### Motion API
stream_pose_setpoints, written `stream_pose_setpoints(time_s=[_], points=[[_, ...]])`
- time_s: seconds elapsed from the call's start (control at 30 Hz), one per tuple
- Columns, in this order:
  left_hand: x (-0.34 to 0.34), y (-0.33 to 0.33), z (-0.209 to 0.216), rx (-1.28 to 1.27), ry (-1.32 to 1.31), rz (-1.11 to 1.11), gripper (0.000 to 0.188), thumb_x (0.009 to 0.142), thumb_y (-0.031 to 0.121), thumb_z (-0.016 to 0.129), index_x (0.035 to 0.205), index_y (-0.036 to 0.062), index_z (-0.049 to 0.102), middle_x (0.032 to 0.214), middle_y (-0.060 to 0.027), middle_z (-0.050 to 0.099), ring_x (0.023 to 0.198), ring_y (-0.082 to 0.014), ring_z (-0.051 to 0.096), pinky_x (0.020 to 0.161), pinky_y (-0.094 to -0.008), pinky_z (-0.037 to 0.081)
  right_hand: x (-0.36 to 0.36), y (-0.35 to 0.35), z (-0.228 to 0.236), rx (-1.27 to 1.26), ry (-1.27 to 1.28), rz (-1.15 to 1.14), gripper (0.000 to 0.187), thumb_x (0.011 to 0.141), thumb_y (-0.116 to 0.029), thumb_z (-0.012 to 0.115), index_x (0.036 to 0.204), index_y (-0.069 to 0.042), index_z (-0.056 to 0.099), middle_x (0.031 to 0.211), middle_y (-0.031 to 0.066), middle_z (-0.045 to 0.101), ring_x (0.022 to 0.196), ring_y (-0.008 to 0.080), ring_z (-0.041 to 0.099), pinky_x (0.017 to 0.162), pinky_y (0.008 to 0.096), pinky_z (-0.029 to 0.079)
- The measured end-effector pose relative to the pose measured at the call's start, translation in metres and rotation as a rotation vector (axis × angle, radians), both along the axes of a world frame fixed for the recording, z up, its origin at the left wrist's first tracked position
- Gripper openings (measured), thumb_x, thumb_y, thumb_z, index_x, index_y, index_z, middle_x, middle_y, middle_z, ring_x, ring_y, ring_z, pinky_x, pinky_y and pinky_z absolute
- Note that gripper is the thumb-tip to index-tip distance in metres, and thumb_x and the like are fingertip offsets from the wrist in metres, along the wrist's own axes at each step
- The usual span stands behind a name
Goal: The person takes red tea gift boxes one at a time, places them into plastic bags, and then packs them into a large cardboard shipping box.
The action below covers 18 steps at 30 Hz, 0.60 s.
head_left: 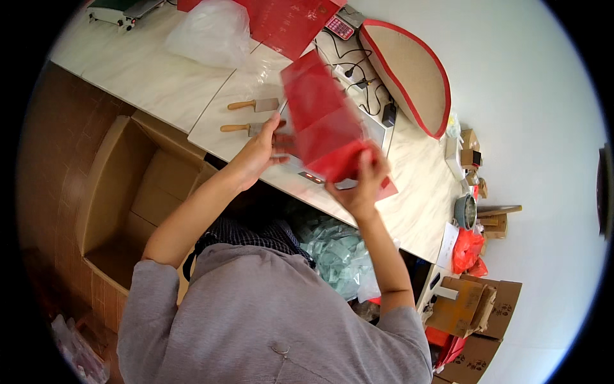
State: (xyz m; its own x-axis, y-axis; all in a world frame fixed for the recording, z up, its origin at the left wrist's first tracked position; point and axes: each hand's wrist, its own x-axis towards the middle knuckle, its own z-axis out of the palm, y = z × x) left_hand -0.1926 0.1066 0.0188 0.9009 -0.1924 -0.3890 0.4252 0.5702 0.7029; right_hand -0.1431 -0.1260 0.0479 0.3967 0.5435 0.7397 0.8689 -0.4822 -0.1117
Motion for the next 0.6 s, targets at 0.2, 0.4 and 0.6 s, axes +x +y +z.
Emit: stream_pose_setpoints(time_s=[0.2, 0.4, 0.6], points=[[-0.017, -0.023, -0.109, 0.453, -0.369, 0.088, 0.075, 0.091, 0.047, 0.05, 0.143, 0.0053, 0.016, 0.137, -0.0157, 0.037, 0.129, -0.0254, 0.035, 0.107, -0.0378, 0.026, 0.019, -0.019, 0.101, 0.652, 0.686, 0.047, 0.076, 0.08, -0.017, 0.062, 0.144, -0.007, 0.023, 0.13, 0.0132, 0.044, 0.114, 0.0265, 0.049, 0.097, 0.0355, 0.04], [-0.037, -0.029, -0.103, 0.161, -0.342, -0.347, 0.09, 0.082, 0.047, 0.064, 0.146, 0.0081, 0.013, 0.14, -0.0215, 0.032, 0.131, -0.0273, 0.032, 0.108, -0.0357, 0.025, 0.025, -0.114, 0.0, 1.26, 1.353, -0.027, 0.051, 0.085, -0.032, 0.055, 0.128, -0.004, 0.044, 0.123, 0.0129, 0.054, 0.109, 0.0256, 0.055, 0.092, 0.0374, 0.045], [-0.08, -0.066, -0.14, 0.269, -0.226, -0.246, 0.09, 0.085, 0.049, 0.058, 0.143, -0.004, 0.014, 0.139, -0.0246, 0.033, 0.129, -0.0307, 0.033, 0.108, -0.0373, 0.025, 0.0, -0.15, -0.087, 1.397, 1.484, -0.249, 0.041, 0.089, -0.036, 0.049, 0.116, -0.005, 0.054, 0.11, 0.0085, 0.061, 0.098, 0.0198, 0.06, 0.083, 0.0315, 0.049]])
